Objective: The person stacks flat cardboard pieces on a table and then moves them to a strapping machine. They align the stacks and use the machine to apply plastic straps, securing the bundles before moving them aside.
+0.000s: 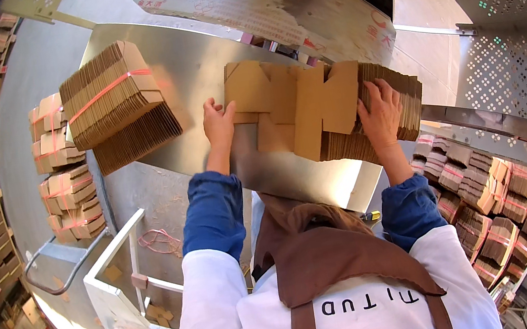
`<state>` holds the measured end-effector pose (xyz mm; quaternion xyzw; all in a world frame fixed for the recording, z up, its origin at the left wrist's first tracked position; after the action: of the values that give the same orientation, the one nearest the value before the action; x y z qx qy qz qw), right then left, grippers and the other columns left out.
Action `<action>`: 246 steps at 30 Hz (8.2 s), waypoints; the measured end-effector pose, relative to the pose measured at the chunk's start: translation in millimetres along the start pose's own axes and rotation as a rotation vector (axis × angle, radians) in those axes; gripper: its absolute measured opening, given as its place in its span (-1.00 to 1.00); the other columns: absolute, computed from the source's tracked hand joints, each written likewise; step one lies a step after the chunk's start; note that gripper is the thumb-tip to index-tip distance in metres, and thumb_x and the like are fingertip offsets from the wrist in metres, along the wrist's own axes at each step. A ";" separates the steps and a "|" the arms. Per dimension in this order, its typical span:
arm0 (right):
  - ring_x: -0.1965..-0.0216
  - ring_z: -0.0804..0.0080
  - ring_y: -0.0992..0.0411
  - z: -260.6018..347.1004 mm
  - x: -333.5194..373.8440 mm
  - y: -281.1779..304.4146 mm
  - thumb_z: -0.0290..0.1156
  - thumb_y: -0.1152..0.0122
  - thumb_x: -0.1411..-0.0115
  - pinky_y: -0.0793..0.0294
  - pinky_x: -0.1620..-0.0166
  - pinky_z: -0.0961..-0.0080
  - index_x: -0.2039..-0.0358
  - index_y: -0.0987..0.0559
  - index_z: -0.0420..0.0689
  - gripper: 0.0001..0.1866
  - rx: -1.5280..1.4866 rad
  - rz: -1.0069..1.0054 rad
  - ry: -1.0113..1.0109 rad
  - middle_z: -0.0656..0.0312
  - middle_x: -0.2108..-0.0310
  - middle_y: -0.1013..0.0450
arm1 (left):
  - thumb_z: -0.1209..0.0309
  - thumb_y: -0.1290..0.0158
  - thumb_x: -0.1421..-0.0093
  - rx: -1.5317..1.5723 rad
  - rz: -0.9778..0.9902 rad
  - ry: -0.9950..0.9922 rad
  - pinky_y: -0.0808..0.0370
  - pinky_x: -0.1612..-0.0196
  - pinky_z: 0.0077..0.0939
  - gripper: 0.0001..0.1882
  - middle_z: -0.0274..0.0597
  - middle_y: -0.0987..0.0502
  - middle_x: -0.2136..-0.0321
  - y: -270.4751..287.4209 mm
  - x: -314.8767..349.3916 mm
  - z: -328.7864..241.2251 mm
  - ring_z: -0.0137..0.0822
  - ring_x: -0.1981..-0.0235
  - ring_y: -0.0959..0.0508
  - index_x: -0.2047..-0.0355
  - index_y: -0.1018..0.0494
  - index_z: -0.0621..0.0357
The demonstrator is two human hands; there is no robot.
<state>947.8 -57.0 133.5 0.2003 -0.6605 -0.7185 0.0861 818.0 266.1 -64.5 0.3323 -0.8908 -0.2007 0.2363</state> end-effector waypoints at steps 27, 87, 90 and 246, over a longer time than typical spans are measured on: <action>0.15 0.08 -0.48 -195.7 112.0 0.3 -0.24 -0.13 -0.29 -0.45 0.06 0.31 0.05 -0.50 -0.22 -0.66 -0.752 -0.088 -0.759 0.00 0.17 -0.52 | 0.04 -0.28 -0.05 0.160 0.749 -0.296 -0.20 -0.28 -0.24 0.04 0.20 -0.22 -0.22 -101.1 115.6 -175.1 -0.02 -0.27 -0.25 -0.30 0.03 0.41; 0.50 0.25 -0.54 -123.3 119.3 -75.6 0.35 -0.14 -0.05 -0.52 0.42 0.36 -0.17 -0.41 -0.22 -0.07 -1.003 0.951 -0.571 0.00 0.45 -0.55 | 0.12 -0.33 -0.04 -0.076 1.049 0.368 -0.43 -0.06 -0.26 -0.14 0.02 -0.40 -0.10 -79.7 92.7 -108.1 -0.10 -0.07 -0.45 -0.22 -0.22 0.34; 0.49 0.23 -0.54 -121.7 115.1 -70.9 0.36 -0.13 -0.07 -0.52 0.42 0.36 -0.16 -0.39 -0.24 -0.07 -1.093 0.939 -0.540 -0.04 0.35 -0.54 | 0.14 -0.32 -0.05 -0.003 1.027 0.407 -0.44 -0.07 -0.23 -0.14 0.03 -0.40 -0.11 -78.2 92.6 -109.4 -0.08 -0.08 -0.45 -0.23 -0.20 0.34; 0.31 0.41 -0.55 520.7 457.9 71.8 -0.39 -0.02 -0.33 -0.52 0.20 0.53 -0.06 -0.42 -0.31 -0.65 -0.700 1.328 1.056 0.06 0.27 -0.56 | 0.48 -0.13 -0.08 -0.637 -1.252 0.560 -0.24 -0.18 -0.13 -0.46 -0.08 -0.36 -0.14 600.1 795.4 419.2 -0.12 -0.16 -0.33 -0.12 -0.35 0.04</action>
<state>314.3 233.3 149.0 0.0441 -0.2595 -0.4957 0.8276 -243.6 223.1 134.4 0.7305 -0.3412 -0.4531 0.3802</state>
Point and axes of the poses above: each hand's wrist, its own x-axis away from the middle knuckle, its own y-axis out of the back of the hand, z = x × y, the point moved 5 cm from there along -x, towards the middle knuckle
